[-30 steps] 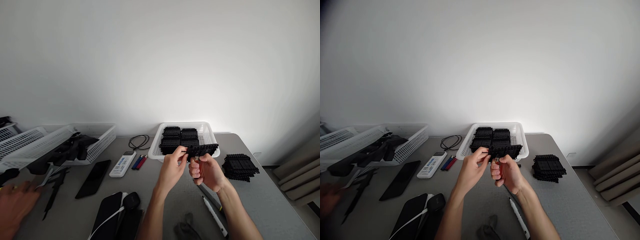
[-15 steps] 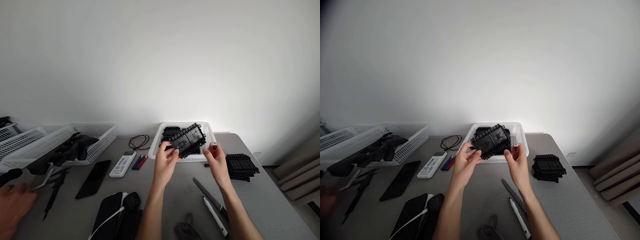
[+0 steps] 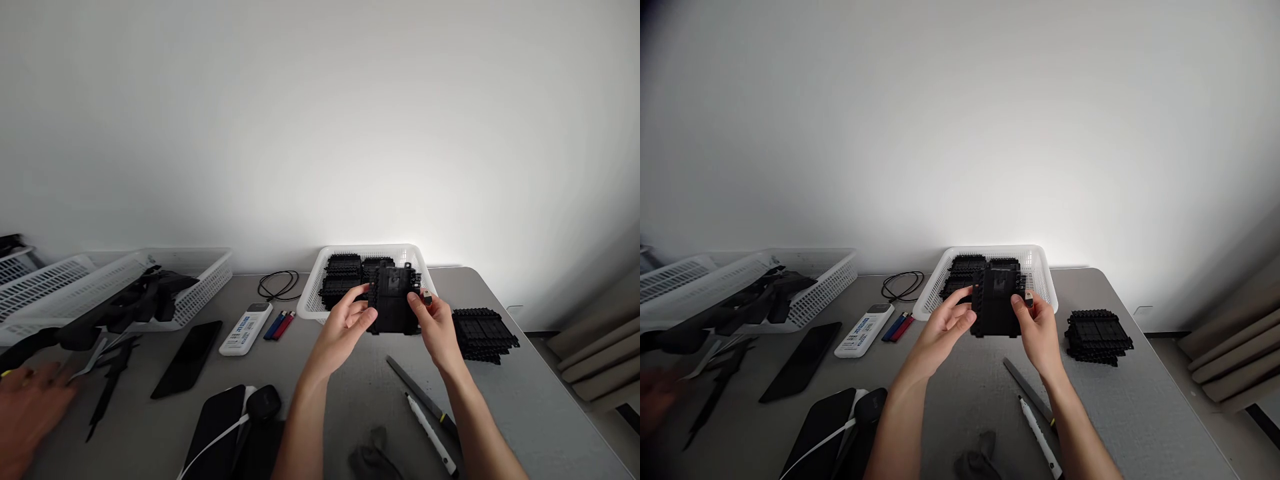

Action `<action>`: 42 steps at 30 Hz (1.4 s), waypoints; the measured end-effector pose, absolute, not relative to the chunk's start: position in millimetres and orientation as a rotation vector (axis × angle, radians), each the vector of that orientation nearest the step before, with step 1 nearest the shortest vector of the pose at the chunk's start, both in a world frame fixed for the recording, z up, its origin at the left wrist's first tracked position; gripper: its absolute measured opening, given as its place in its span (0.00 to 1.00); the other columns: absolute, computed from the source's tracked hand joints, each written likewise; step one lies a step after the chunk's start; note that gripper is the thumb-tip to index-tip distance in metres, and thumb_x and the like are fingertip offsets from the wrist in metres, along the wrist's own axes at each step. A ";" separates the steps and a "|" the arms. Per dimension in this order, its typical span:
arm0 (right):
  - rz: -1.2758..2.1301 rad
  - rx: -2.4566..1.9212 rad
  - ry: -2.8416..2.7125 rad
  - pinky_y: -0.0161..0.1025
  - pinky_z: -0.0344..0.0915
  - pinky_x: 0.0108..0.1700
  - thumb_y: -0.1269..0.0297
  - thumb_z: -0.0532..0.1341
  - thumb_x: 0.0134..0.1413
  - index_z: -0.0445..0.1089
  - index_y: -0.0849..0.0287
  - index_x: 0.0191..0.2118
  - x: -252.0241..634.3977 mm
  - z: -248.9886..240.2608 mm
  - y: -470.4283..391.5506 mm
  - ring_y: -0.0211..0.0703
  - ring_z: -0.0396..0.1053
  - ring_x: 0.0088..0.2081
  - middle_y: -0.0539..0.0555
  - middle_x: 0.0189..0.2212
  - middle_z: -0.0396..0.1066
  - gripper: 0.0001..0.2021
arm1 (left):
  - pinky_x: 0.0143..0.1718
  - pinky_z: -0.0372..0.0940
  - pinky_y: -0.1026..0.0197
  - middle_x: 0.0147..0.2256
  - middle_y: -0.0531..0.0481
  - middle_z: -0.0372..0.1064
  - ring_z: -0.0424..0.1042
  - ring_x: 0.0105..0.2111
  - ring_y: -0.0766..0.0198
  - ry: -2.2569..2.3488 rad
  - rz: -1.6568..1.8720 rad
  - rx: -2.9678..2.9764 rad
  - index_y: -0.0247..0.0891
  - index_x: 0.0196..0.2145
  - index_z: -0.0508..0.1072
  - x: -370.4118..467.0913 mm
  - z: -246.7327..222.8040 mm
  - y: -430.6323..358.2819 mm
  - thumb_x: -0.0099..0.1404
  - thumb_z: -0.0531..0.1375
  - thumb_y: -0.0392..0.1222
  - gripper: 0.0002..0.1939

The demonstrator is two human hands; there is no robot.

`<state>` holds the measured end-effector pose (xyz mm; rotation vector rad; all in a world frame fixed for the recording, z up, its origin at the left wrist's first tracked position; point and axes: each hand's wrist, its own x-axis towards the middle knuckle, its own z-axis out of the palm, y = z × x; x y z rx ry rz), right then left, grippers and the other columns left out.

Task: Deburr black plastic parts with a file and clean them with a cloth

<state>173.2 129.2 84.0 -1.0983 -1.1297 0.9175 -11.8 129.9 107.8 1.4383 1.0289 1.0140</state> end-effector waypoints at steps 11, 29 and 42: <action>0.685 -1.242 -1.180 0.37 0.57 0.34 0.47 0.53 0.61 0.67 0.57 0.45 170.0 96.5 116.0 0.43 0.61 0.35 0.53 0.34 0.66 0.19 | 0.38 0.72 0.56 0.40 0.42 0.76 0.76 0.40 0.54 1.240 1.130 1.535 0.34 0.57 0.66 -7.4 102.4 134.1 0.65 0.57 0.56 0.29; 1.785 -0.828 -0.980 0.33 0.35 0.23 0.47 0.52 0.46 0.52 0.55 0.24 162.6 98.2 117.2 0.36 0.38 0.25 0.45 0.22 0.43 0.16 | 0.48 0.71 0.56 0.45 0.44 0.78 0.77 0.47 0.54 1.129 1.106 1.842 0.42 0.55 0.69 4.7 108.6 126.4 0.68 0.56 0.46 0.19; 1.807 -0.797 -0.838 0.32 0.35 0.23 0.49 0.56 0.43 0.52 0.55 0.26 169.5 101.5 119.0 0.36 0.38 0.25 0.44 0.23 0.43 0.16 | 0.48 0.70 0.56 0.45 0.48 0.78 0.77 0.46 0.56 1.132 1.117 1.947 0.45 0.53 0.71 8.3 107.9 123.2 0.67 0.56 0.44 0.17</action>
